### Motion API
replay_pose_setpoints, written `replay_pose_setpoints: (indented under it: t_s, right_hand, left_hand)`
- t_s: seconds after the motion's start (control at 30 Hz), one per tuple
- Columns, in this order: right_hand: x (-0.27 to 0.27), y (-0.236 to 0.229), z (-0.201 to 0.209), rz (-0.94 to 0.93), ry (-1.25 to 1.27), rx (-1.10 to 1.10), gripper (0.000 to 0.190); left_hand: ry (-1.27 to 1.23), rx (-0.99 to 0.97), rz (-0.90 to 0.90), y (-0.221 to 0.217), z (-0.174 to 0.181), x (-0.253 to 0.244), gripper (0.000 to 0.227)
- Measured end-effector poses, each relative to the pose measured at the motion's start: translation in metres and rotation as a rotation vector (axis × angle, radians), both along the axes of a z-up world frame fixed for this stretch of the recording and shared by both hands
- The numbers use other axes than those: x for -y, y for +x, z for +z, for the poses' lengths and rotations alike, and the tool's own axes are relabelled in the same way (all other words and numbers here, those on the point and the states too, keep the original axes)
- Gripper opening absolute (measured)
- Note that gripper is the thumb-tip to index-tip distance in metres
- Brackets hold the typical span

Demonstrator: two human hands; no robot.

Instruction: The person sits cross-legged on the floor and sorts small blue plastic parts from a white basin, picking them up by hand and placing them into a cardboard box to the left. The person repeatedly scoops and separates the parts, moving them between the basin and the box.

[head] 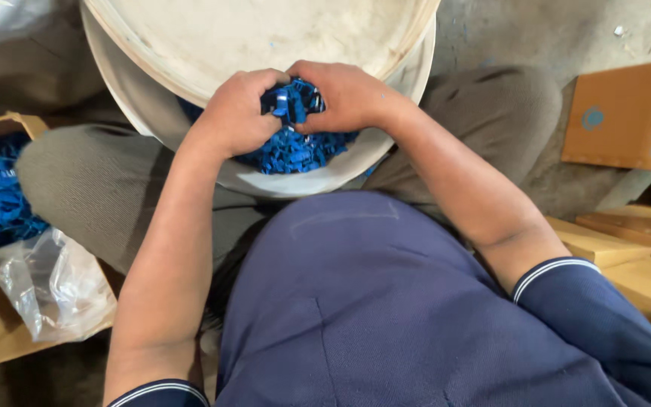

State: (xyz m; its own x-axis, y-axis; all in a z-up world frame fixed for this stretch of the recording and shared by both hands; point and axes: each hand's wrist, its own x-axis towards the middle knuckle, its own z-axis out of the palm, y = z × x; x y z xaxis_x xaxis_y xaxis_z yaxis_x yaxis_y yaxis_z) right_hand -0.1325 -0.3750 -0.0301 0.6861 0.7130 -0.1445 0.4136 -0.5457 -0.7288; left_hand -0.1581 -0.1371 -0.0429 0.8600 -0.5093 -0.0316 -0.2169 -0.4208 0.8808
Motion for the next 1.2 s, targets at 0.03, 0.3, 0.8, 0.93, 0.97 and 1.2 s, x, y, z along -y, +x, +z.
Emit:
replay_pose_setpoints:
  t_s: [0.03,0.3,0.8,0.93,0.97,1.2]
  right_hand:
    - [0.0,-0.007,0.006,0.016,-0.003,0.068,0.064]
    - [0.008,-0.04,0.032,0.085,0.036,0.06,0.051]
    - [-0.039,-0.012,-0.032,-0.181,0.023,0.268,0.029]
    - [-0.05,-0.014,-0.022,-0.154,-0.09,0.233,0.039]
    - [-0.04,-0.001,-0.018,-0.202,-0.064,0.3,0.041]
    - [0.077,0.126,-0.036,-0.636,-0.099,0.514,0.078]
  left_hand:
    - [-0.026,0.027,0.005,-0.008,0.002,-0.001,0.043]
    - [-0.004,0.2,0.006,-0.052,0.019,-0.014,0.046]
    - [-0.462,0.012,0.79,-0.026,-0.057,-0.049,0.025]
    - [-0.017,0.274,0.84,-0.03,-0.059,-0.057,0.04]
    - [0.032,0.322,0.854,-0.025,-0.059,-0.058,0.049]
    - [0.011,0.166,0.934,-0.018,-0.082,-0.065,0.074]
